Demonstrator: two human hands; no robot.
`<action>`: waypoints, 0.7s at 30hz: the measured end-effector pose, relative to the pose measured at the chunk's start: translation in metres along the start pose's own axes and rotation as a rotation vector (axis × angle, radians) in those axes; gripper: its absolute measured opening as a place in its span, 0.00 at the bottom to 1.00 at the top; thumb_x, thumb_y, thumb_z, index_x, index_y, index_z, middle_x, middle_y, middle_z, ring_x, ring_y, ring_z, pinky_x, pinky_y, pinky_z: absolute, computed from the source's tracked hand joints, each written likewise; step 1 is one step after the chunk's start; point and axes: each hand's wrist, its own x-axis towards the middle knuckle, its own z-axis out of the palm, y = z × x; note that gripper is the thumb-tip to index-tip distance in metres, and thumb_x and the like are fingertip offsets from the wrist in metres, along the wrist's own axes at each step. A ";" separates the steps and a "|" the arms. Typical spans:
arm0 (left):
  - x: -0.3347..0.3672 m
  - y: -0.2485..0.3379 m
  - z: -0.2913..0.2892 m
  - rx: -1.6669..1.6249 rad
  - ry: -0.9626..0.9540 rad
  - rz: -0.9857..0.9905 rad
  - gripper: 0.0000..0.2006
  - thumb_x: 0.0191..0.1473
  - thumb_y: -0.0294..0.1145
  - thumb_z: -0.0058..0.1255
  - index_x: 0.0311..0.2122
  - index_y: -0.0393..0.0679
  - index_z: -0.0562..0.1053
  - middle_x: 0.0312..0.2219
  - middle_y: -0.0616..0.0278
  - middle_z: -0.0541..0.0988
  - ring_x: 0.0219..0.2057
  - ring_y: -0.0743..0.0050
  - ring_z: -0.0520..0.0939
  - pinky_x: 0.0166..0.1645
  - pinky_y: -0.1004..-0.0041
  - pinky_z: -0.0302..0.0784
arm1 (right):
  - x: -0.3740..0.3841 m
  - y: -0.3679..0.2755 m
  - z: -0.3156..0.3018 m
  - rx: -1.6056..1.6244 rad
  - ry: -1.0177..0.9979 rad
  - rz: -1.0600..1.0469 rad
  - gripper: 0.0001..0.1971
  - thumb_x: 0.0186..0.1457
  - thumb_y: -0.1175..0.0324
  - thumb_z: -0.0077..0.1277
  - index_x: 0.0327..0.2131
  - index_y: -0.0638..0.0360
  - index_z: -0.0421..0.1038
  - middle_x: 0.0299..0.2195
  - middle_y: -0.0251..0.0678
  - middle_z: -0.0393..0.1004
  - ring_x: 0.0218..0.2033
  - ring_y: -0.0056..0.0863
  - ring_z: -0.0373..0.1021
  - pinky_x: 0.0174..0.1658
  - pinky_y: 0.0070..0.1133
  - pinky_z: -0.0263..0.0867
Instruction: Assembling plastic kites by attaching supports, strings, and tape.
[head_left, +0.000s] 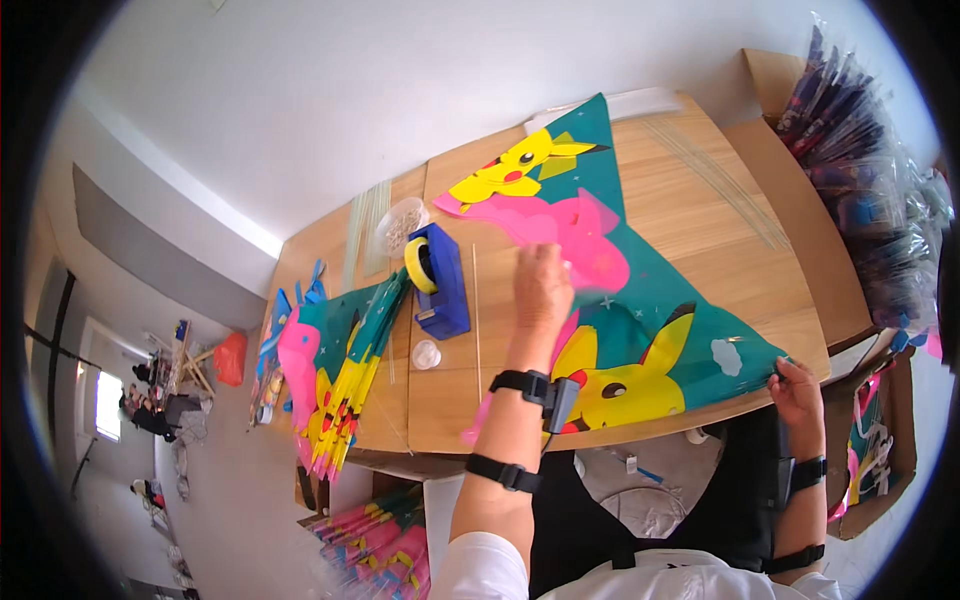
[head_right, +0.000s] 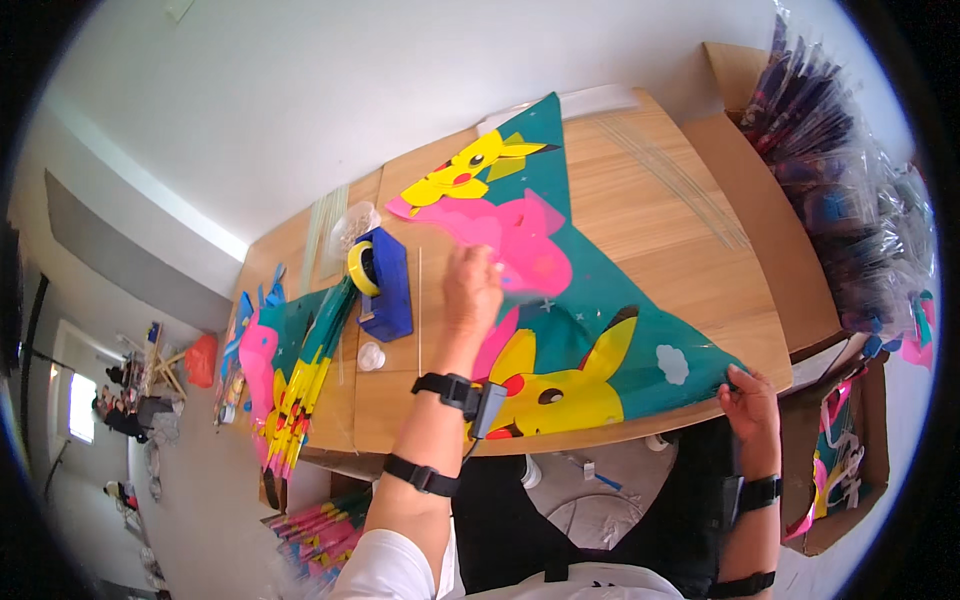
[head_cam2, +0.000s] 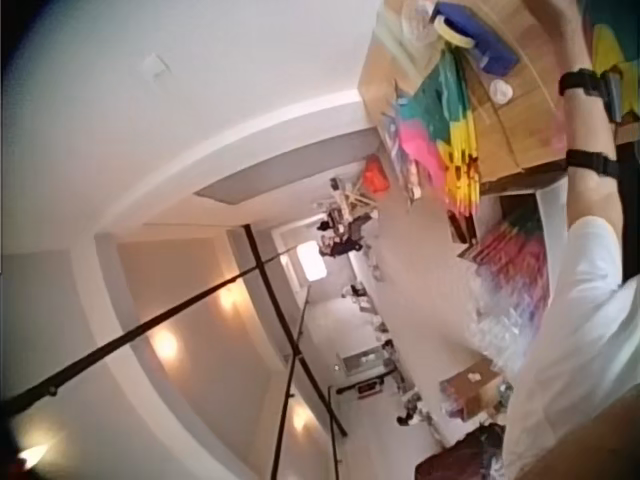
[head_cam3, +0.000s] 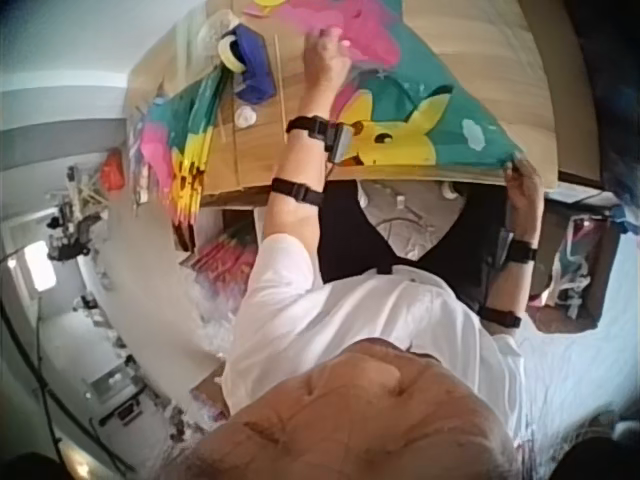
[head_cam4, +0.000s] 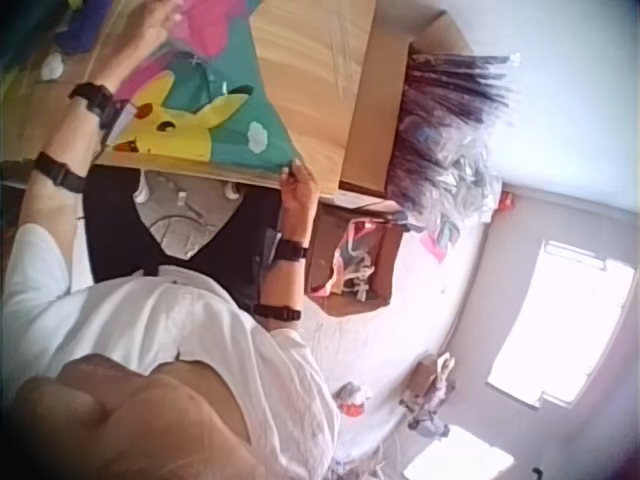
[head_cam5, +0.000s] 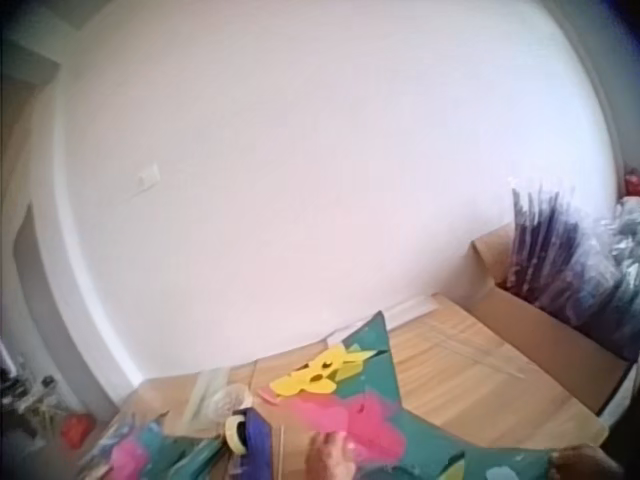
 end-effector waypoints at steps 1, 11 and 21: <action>-0.001 -0.010 -0.017 0.086 0.033 -0.053 0.06 0.42 0.23 0.49 0.30 0.41 0.69 0.25 0.51 0.71 0.29 0.47 0.72 0.36 0.56 0.67 | 0.000 0.001 0.000 0.049 0.005 -0.027 0.05 0.53 0.73 0.50 0.32 0.63 0.67 0.24 0.33 0.70 0.23 0.24 0.71 0.25 0.16 0.72; -0.051 -0.135 -0.126 -0.103 0.175 -1.140 0.05 0.48 0.24 0.48 0.28 0.36 0.76 0.28 0.53 0.78 0.28 0.58 0.78 0.34 0.62 0.75 | -0.001 0.007 0.018 0.125 -0.138 -0.087 0.04 0.57 0.76 0.43 0.35 0.67 0.64 0.33 0.41 0.73 0.32 0.30 0.74 0.38 0.22 0.75; -0.058 -0.154 -0.140 -0.811 0.261 -1.291 0.03 0.47 0.21 0.51 0.26 0.36 0.69 0.22 0.60 0.70 0.24 0.71 0.73 0.29 0.59 0.78 | 0.004 0.010 0.020 -0.049 -0.039 -0.048 0.01 0.56 0.73 0.49 0.32 0.55 0.67 0.22 0.26 0.68 0.18 0.15 0.65 0.15 0.06 0.55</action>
